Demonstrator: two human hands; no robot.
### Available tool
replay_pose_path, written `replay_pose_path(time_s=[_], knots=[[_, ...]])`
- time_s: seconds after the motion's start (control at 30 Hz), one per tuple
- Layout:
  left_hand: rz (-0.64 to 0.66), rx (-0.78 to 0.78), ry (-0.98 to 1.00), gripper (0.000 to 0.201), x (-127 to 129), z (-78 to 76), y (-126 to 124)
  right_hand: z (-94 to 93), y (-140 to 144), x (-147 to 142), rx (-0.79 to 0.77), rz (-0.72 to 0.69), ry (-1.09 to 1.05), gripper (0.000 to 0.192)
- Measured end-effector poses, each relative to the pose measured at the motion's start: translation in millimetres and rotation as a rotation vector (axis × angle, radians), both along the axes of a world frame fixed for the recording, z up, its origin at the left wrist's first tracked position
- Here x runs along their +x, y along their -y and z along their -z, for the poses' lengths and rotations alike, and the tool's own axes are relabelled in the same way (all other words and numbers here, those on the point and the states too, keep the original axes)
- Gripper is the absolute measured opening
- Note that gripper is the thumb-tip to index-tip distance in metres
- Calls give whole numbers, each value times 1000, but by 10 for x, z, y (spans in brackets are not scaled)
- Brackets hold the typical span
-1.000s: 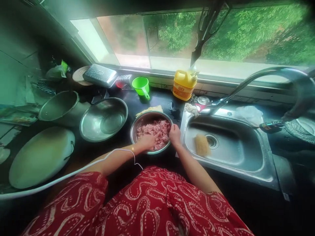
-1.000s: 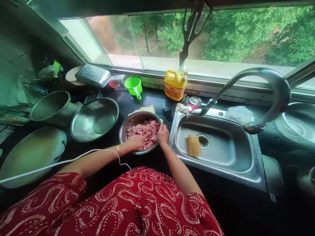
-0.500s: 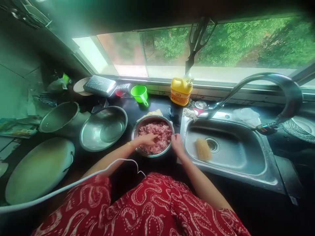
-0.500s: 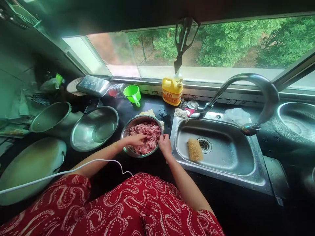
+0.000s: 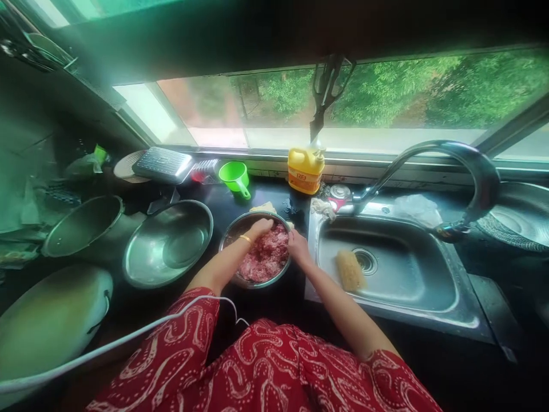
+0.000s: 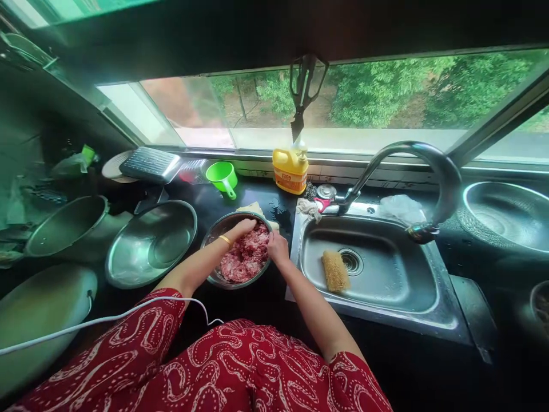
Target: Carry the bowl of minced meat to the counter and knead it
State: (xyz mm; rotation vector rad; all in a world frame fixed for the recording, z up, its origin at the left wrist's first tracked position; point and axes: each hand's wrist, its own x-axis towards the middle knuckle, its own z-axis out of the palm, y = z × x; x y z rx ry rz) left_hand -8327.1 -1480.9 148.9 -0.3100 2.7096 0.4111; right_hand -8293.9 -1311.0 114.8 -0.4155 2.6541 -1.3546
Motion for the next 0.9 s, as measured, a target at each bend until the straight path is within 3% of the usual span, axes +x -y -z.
replay_pose_path(time_s=[0.1,0.2,0.27,0.33,0.43,0.5,0.57,0.67,0.77,0.9], knots=[[187,-45,4,35,15,7,-327,-17,-5,-57,-22,33,23,36],[424,-82,-84,34,330,15,-498,-22,-6,-81,-76,96,63,37],[596,-111,-186,30,591,-1,-403,-17,-15,-74,-106,106,74,36],[657,-168,-251,28,832,-35,-147,-11,-29,-59,-122,99,76,35],[499,-280,-164,33,1131,-103,287,-9,-45,-29,-144,98,70,34],[373,-292,-45,43,1294,-131,405,-12,-48,9,-162,110,75,34],[298,-252,21,52,1418,-111,318,-13,-51,75,-175,134,91,34],[304,-213,25,62,1462,30,-26,0,-66,222,-205,161,107,37],[329,-138,45,64,1288,206,-262,27,-91,372,-230,184,102,39],[262,34,58,52,941,309,-262,57,-107,491,-216,250,97,40]])
